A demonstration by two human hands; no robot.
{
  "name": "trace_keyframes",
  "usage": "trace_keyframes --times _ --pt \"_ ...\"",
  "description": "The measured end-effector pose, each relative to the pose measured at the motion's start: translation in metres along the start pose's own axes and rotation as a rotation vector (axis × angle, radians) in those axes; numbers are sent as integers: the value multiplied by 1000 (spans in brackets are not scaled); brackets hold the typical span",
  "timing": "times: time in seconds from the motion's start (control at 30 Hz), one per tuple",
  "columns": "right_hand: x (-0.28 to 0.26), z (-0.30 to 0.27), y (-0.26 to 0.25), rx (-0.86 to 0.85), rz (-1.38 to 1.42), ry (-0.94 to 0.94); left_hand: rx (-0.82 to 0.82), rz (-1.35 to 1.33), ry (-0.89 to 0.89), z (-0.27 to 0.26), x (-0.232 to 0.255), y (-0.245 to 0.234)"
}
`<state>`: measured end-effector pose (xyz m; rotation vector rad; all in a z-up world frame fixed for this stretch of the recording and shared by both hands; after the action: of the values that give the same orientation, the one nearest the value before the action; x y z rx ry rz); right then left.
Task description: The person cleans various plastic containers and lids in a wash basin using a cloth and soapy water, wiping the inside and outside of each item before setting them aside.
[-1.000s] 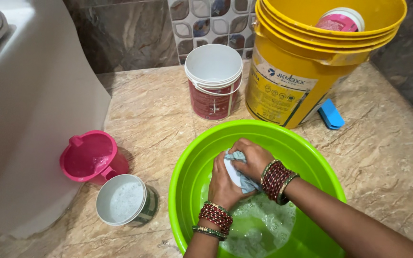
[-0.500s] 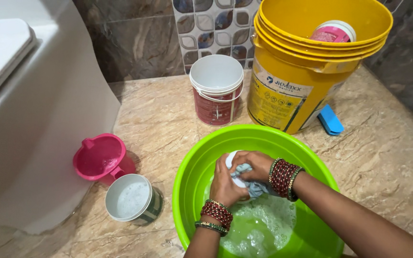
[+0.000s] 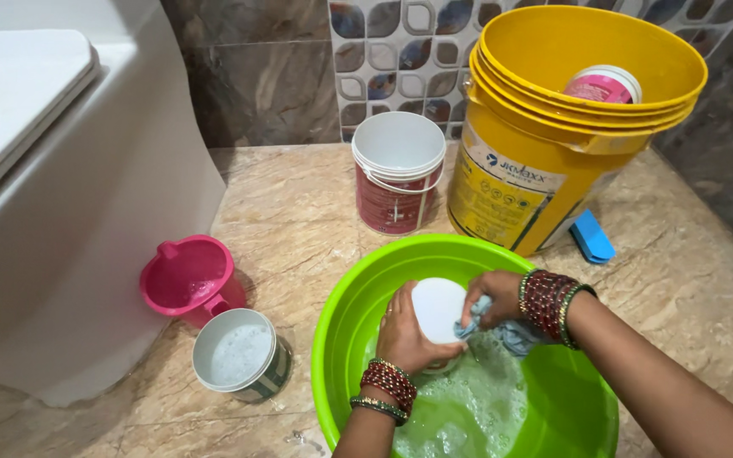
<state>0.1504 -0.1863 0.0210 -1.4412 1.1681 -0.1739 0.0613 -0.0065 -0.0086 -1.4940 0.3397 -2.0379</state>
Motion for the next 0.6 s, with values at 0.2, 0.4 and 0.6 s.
trace_keyframes --times 0.2,0.4,0.6 --pt "23 1 -32 417 -265 207 -38 47 -28 0 -6 3" --pt "-21 6 -22 470 -27 17 -134 42 -21 10 -5 2" --pt "-33 10 -1 540 99 21 -153 -54 6 10 -3 -4"
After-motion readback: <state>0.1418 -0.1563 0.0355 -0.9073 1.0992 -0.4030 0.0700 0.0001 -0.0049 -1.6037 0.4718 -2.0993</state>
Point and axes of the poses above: each hand's wrist, its own z-axis towards the middle knuckle, its own y-axis out of the palm, x = y × z, the point moved 5 cm from there along z, towards the middle knuckle, and after that the axes turned 12 degrees about x, right-handed, at the moved point
